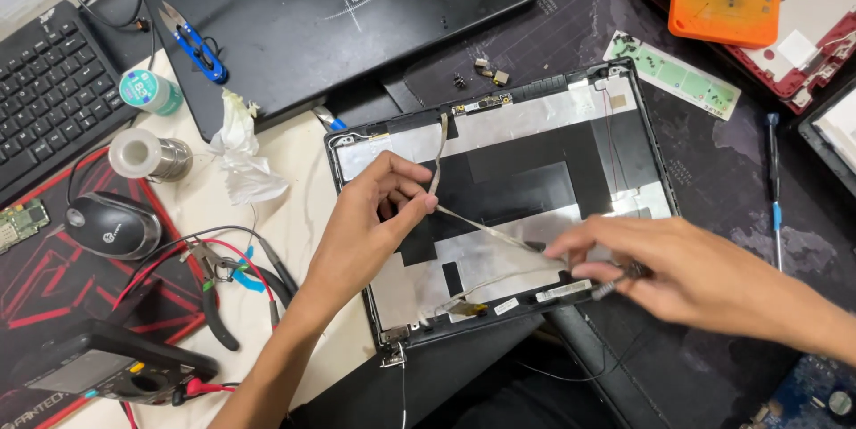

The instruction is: The person works on the back of a disassembled laptop display panel on a repair bench. They route a flat cable across the panel, use a small tool on a connector, apply tape from an orange tape dispenser over the panel and cable, and press the tape and foil shielding down by hand.

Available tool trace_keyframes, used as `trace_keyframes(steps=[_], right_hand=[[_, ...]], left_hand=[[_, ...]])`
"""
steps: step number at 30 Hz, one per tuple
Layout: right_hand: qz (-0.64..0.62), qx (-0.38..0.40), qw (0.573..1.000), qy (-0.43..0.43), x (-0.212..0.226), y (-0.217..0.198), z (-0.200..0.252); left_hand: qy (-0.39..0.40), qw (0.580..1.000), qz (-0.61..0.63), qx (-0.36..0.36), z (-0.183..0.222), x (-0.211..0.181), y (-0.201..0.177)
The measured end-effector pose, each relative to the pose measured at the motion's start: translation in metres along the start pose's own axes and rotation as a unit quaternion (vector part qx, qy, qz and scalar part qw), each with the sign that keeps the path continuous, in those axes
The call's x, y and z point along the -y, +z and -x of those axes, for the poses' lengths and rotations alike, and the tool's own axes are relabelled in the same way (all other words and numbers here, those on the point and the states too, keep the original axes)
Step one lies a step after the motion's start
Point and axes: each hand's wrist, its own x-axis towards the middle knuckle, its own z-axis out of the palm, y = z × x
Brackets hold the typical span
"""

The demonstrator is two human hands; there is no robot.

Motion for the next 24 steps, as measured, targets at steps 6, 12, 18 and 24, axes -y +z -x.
trace_keyframes(steps=[6,12,18,24], right_hand=[[-0.061,0.061,0.993,-0.082,-0.002,0.010,0.022],[-0.055,0.132,0.985,0.098,0.034,0.002,0.019],[-0.049,0.055,0.992,-0.102,0.033,0.016,0.021],[0.143,0.026,0.940,-0.308,0.027,0.035,0.022]], left_hand=[[0.017,0.998,-0.065,0.012,0.005,-0.015,0.006],[0.063,0.989,-0.134,-0.001,0.008,-0.019,0.014],[0.015,0.999,-0.038,-0.015,0.005,-0.029,0.017],[0.076,0.992,-0.068,-0.069,-0.002,-0.022,0.020]])
